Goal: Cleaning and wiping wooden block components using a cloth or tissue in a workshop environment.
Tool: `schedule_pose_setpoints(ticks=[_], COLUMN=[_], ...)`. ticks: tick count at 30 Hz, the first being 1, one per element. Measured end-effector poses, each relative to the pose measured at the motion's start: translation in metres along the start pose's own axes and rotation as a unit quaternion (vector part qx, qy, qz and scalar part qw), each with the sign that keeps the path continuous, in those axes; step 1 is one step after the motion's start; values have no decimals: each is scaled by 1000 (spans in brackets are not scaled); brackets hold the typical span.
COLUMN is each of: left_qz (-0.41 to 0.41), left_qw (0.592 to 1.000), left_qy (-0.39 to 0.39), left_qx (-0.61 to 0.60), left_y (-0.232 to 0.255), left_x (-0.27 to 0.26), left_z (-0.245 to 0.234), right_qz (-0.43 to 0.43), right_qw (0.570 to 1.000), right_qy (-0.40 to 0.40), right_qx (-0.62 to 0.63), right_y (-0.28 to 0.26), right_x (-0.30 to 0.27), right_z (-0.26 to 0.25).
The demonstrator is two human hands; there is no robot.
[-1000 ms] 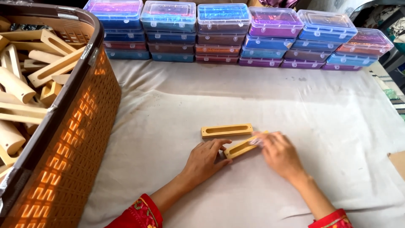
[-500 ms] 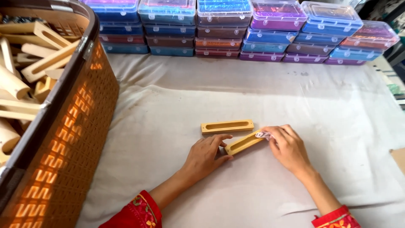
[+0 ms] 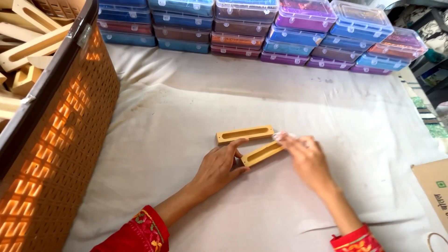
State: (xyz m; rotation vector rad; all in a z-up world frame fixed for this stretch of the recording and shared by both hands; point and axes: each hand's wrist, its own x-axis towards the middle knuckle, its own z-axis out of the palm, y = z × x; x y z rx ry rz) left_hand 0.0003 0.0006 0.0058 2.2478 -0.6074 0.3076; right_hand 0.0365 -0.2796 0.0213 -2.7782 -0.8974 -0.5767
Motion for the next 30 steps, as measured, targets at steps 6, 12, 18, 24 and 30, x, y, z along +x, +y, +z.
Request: schedule_pose_setpoints(ticks=[6, 12, 18, 24, 30], left_qz=[-8, 6, -9, 10, 3], left_qw=[1000, 1000, 1000, 1000, 1000], left_qy=[-14, 0, -18, -11, -16], left_qx=[4, 12, 5, 25, 20], left_y=[-3, -3, 0, -1, 0], left_x=[-1, -1, 0, 0, 1], left_z=[2, 4, 2, -1, -1], right_qz=[-152, -58, -91, -153, -14], right_qw=[988, 998, 996, 988, 996], right_qy=[7, -7, 3, -5, -8], right_qx=[32, -33, -13, -16, -86], right_y=[-55, 12, -46, -2, -9], right_x=[4, -3, 2, -6, -10], right_z=[2, 4, -1, 8, 15])
